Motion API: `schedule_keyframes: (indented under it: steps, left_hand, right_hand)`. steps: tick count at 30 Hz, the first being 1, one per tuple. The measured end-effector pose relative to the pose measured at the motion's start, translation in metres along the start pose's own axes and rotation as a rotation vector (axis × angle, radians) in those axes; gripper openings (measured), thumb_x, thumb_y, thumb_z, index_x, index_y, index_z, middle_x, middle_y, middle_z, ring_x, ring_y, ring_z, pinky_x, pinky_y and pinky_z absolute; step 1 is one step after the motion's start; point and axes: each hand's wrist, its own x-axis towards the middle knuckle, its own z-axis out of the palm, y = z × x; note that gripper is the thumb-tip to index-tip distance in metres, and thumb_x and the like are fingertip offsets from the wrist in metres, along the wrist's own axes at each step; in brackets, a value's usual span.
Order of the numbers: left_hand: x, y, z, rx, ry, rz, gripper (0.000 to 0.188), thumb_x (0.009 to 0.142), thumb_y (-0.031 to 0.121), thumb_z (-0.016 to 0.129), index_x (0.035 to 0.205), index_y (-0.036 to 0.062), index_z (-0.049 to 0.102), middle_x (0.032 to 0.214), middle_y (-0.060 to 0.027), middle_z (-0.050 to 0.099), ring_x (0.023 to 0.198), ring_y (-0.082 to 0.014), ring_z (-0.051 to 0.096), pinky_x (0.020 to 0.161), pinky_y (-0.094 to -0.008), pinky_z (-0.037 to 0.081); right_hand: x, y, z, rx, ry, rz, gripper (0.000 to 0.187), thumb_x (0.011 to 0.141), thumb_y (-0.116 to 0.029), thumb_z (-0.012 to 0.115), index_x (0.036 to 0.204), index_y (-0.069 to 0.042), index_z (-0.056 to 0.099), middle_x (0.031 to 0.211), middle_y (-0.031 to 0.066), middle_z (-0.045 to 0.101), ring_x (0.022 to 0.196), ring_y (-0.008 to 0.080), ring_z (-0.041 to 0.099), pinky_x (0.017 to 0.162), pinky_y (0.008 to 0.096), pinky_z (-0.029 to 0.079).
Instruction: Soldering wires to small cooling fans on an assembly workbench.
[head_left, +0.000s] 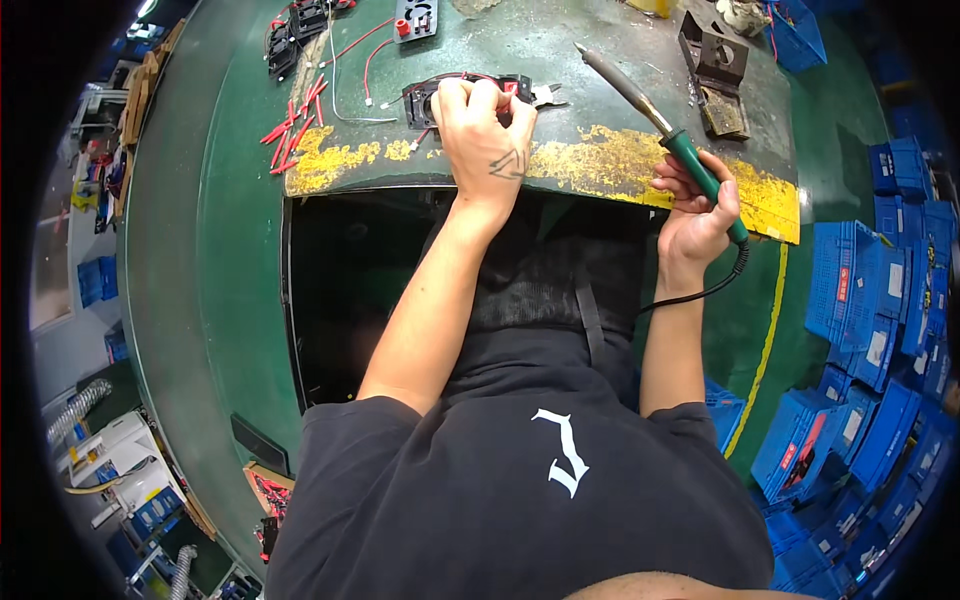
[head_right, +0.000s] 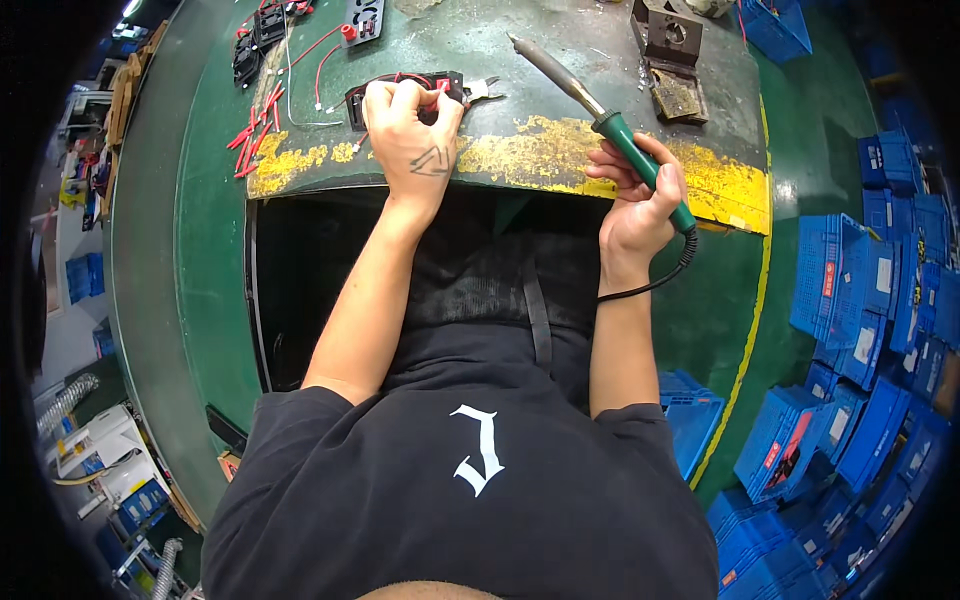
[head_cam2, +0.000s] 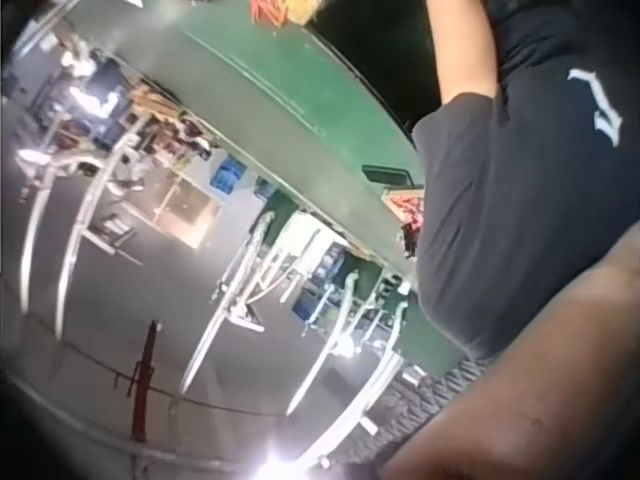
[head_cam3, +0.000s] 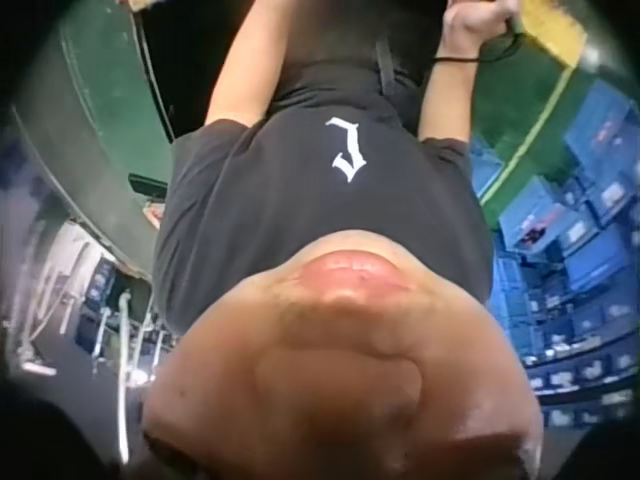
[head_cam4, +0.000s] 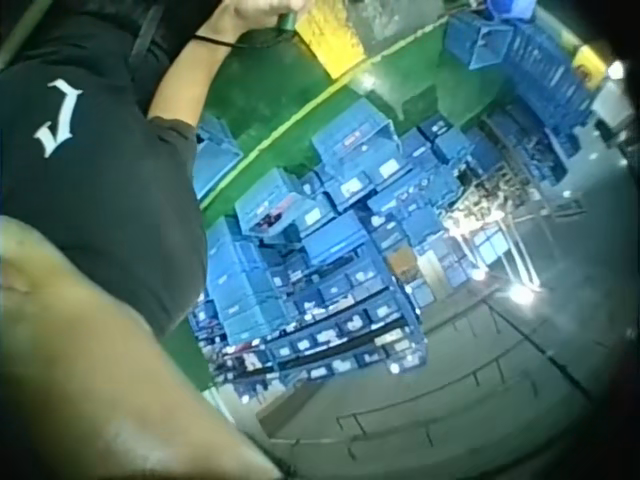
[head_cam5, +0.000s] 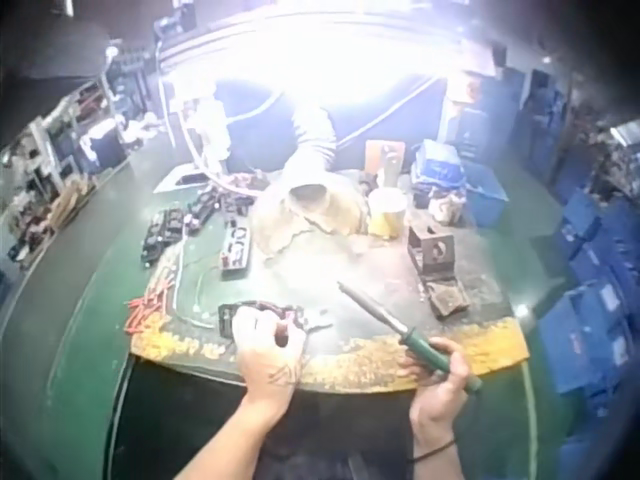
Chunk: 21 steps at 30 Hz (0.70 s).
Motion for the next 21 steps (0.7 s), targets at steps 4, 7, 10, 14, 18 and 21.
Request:
schedule_keyframes:
  steps: [4,7,10,14,18,21]
  left_hand:
    - [0.0015,-0.0003,0.0019,-0.001,0.0,-0.019,0.014,0.072,0.003,0.07,0.075,0.0015,0.057,0.086,-0.0134,0.05,0.085,-0.0311,0.05,0.076,-0.0414,0.042]
    - [0.0021,-0.0003,0.0016,-0.01,-0.002,-0.029,0.014,0.072,0.003,0.07,0.076,0.0014,0.057,0.086,-0.0137,0.05,0.084,-0.0317,0.051,0.076,-0.0416,0.043]
    - [0.0014,0.0009,0.0009,0.023,-0.002,-0.053,0.014,0.072,0.004,0.07,0.077,0.0012,0.057,0.086,-0.0132,0.051,0.083,-0.0316,0.051,0.075,-0.0417,0.043]
    - [0.0008,0.0003,0.0009,0.033,-0.018,-0.068,0.014,0.073,0.004,0.071,0.078,0.0014,0.058,0.086,-0.0129,0.051,0.083,-0.0313,0.052,0.076,-0.0413,0.044]
    - [-0.0006,-0.001,0.0023,0.017,0.01,-0.072,0.014,0.074,0.004,0.071,0.079,0.0014,0.058,0.086,-0.0132,0.052,0.083,-0.0313,0.052,0.076,-0.0409,0.045]
    - [-0.0004,-0.0004,0.0021,0.034,0.007,-0.076,0.014,0.075,0.004,0.071,0.08,0.0012,0.058,0.087,-0.0135,0.052,0.083,-0.0316,0.052,0.076,-0.0409,0.045]
  right_hand:
    - [-0.0001,-0.0003,-0.0009,-0.009,0.008,-0.005,0.053,0.095,-0.043,0.042,0.116,0.004,0.055,0.098,0.0265,0.069,0.079,0.033,0.071,0.071,0.0381,0.06]
    - [-0.0013,-0.0006,0.0005,-0.019,0.022,-0.009,0.053,0.095,-0.044,0.042,0.116,0.004,0.055,0.097,0.0265,0.069,0.079,0.0329,0.071,0.07,0.0377,0.06]
    - [-0.0021,-0.0015,0.0018,-0.033,0.036,-0.01,0.054,0.095,-0.044,0.042,0.115,0.004,0.055,0.096,0.0266,0.069,0.078,0.0331,0.07,0.07,0.0375,0.06]
    - [-0.0029,-0.0004,-0.0001,-0.034,0.044,-0.006,0.054,0.096,-0.044,0.041,0.114,0.005,0.056,0.096,0.027,0.069,0.078,0.0337,0.07,0.069,0.0376,0.06]
    - [-0.0045,-0.0005,0.0,-0.04,0.061,0.002,0.054,0.097,-0.044,0.041,0.114,0.005,0.056,0.096,0.0272,0.069,0.078,0.0338,0.07,0.069,0.0377,0.06]
    - [-0.0046,-0.0005,-0.0002,-0.037,0.05,0.005,0.054,0.097,-0.044,0.04,0.114,0.004,0.056,0.096,0.0275,0.069,0.078,0.0341,0.07,0.069,0.0378,0.059]
